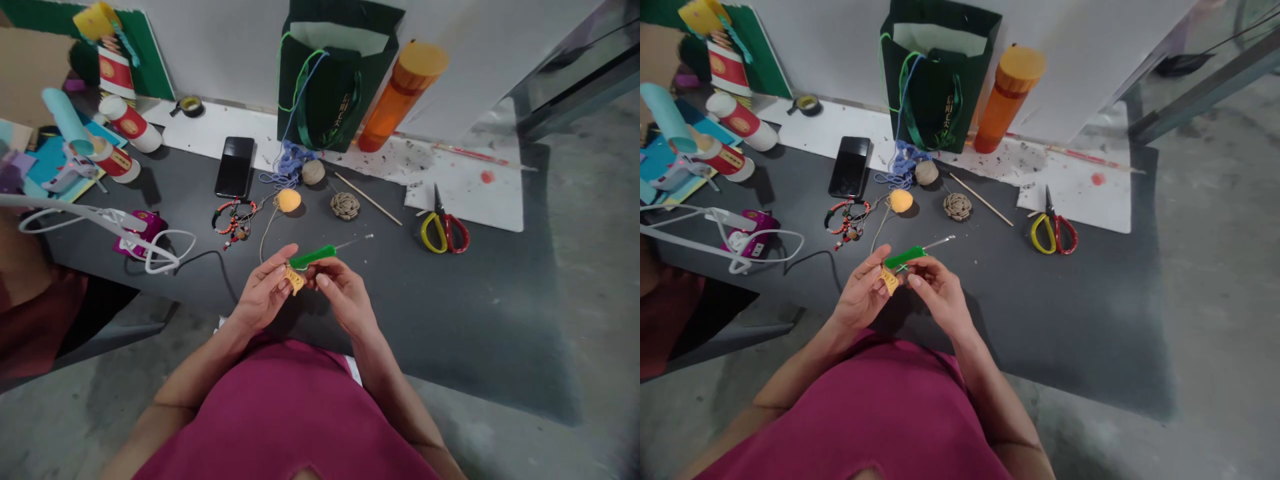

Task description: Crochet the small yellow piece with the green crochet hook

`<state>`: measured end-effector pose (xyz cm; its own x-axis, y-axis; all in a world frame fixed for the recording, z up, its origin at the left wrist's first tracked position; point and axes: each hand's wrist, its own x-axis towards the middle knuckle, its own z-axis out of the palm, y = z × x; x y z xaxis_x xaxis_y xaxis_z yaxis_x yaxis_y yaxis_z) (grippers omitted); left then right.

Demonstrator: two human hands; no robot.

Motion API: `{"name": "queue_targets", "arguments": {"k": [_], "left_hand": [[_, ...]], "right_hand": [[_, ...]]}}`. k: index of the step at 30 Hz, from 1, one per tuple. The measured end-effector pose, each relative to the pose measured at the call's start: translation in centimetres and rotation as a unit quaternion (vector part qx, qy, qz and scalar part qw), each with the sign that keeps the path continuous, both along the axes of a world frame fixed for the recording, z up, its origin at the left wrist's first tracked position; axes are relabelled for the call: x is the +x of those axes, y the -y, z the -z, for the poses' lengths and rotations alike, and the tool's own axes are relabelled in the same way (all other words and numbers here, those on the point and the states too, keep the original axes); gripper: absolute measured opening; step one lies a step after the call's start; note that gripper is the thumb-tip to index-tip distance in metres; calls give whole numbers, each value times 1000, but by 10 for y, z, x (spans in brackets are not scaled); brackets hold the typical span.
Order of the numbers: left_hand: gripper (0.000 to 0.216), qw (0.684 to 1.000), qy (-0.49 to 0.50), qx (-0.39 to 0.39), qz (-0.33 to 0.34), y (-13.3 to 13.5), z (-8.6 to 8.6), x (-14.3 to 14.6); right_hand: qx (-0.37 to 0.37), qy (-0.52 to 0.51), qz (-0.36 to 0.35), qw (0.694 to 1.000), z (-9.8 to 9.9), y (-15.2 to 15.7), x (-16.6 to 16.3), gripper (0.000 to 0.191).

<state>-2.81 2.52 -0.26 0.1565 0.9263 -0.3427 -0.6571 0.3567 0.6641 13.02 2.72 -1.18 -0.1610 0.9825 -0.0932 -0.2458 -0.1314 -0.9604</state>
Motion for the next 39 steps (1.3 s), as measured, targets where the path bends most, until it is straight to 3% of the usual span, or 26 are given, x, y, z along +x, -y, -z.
{"name": "queue_targets", "arguments": {"k": [4, 10, 20, 26, 31, 39], "left_hand": [[34, 999, 2, 13, 39, -3, 0, 2], [38, 996, -43, 30, 79, -3, 5, 3], [38, 989, -115, 61, 75, -3, 21, 0], [35, 990, -99, 54, 80, -1, 25, 0], [31, 994, -61, 31, 81, -2, 18, 1], [23, 995, 60, -43, 66, -6, 10, 0]], "right_hand": [[-14, 45, -10, 999, 2, -1, 0, 39], [-25, 36, -31, 999, 1, -3, -3, 30], [-46, 17, -46, 998, 4, -3, -1, 32], [-54, 20, -35, 998, 2, -4, 2, 33], [-38, 33, -25, 998, 2, -4, -3, 34], [-25, 50, 16, 998, -3, 5, -13, 37]]}}
